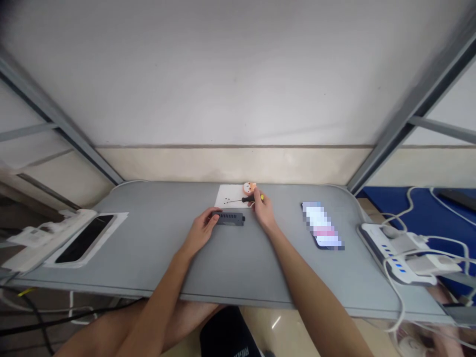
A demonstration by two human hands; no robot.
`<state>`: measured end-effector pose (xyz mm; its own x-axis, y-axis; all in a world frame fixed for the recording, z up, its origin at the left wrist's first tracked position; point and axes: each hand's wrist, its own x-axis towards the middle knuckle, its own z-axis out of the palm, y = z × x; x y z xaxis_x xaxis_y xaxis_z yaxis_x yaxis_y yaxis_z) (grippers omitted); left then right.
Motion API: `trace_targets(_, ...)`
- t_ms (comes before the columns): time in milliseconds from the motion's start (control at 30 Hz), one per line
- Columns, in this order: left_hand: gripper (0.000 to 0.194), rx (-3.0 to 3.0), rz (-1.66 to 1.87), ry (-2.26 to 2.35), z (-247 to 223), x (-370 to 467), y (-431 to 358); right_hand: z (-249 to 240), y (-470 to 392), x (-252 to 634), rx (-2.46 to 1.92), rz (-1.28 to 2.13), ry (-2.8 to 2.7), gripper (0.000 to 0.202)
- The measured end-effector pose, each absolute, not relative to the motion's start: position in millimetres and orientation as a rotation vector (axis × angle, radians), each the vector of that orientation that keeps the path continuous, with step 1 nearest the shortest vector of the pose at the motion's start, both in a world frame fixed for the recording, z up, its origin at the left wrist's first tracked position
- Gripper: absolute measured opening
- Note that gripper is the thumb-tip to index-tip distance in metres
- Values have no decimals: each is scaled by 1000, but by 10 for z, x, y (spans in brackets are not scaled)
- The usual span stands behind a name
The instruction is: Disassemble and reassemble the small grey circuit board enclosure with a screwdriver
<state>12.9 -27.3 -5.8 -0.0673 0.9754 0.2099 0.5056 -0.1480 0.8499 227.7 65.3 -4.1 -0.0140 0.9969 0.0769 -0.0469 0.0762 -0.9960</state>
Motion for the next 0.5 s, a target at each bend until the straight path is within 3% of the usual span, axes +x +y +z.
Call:
trace_targets(333, 27, 1661, 1134, 1569, -89, 147, -259, 37, 770, 2440, -928, 1354, -794, 47)
trace_targets(500, 35, 1973, 1367, 1742, -92, 209, -268, 159, 751, 2550, -889, 1358, -614, 30)
